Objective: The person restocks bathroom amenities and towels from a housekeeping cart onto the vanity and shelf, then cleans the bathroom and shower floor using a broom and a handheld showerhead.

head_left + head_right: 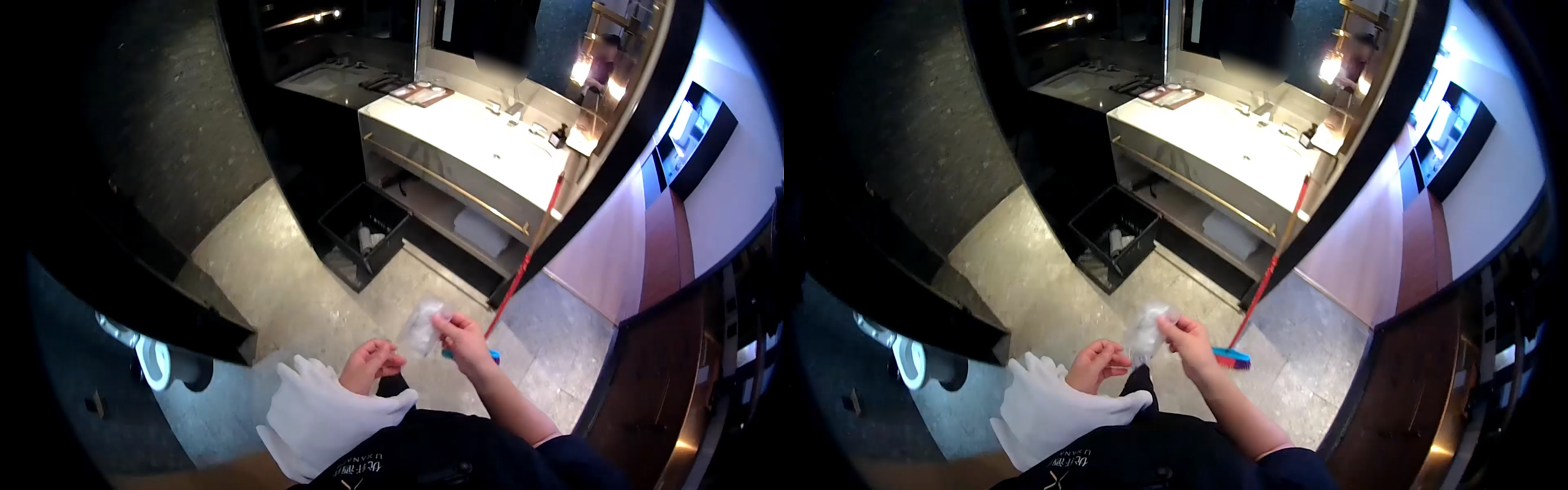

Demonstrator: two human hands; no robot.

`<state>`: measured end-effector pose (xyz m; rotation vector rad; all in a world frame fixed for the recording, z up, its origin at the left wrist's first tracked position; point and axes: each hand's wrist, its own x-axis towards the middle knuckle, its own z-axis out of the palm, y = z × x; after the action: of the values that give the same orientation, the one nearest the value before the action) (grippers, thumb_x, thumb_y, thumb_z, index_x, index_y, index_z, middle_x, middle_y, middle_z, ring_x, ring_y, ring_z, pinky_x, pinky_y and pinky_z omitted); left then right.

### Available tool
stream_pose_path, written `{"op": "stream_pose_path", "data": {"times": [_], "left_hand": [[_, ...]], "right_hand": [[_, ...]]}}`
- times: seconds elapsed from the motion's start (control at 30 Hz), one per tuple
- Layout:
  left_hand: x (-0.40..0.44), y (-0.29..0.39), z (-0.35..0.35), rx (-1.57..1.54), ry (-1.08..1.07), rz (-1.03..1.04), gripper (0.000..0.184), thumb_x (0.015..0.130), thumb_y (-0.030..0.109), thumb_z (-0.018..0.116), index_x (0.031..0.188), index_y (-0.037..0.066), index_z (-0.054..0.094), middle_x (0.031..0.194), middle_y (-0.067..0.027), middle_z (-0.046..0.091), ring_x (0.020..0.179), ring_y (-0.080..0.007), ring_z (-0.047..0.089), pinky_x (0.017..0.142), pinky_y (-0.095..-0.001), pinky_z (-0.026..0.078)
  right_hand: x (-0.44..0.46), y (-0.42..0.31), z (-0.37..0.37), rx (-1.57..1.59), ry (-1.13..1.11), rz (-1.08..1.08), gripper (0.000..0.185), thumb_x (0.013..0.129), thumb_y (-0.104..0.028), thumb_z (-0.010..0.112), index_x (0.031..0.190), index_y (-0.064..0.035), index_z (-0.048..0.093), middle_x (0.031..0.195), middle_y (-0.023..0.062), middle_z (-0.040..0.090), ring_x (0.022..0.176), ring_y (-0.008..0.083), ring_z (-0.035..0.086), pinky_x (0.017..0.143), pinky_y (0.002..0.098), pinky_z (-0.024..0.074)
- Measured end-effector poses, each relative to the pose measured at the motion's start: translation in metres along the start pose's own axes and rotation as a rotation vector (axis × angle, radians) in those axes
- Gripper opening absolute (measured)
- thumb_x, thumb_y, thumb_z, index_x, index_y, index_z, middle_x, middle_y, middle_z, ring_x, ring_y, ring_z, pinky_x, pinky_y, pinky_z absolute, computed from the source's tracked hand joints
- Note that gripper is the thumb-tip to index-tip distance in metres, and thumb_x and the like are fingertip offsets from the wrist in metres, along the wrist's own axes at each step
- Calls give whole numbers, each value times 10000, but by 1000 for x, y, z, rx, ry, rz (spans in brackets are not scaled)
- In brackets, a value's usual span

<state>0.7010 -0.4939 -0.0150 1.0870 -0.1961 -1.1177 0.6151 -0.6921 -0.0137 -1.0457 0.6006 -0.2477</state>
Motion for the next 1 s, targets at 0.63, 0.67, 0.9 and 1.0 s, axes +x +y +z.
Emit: {"op": "stream_pose_path", "data": {"times": [0.63,0.67,0.9,1.0], "left_hand": [[426,315,-112,137,-247,-360,420,972,302,299,940,-17,570,489,-39,481,497,-126,503,666,-259,448],[448,306,-128,56,-204,-224,443,966,338,311,931,-20,569,495,-43,495,474,-134,500,629,-268,450],[547,365,-95,-9,183,-324,348,923,324,436,892,-4,549,495,-33,475,440,-104,458,483,-225,390],[581,387,-96,-107,257,-350,378,946,338,398,900,-9,538,479,-54,469,407,-120,446,428,-237,388]], "right_hand": [[716,-277,-26,15,370,-265,74,791,-83,595,747,-62,540,614,-2,486,483,89,442,414,203,367],[768,-292,-18,-29,374,-304,100,769,-100,625,734,-44,550,609,10,505,490,92,468,409,208,382],[1057,-318,21,-736,739,-460,316,646,-186,692,869,5,575,757,181,617,751,355,603,703,407,476],[1100,-310,25,-826,692,-388,404,666,-198,696,975,20,554,939,219,591,882,367,569,767,412,452]]}}
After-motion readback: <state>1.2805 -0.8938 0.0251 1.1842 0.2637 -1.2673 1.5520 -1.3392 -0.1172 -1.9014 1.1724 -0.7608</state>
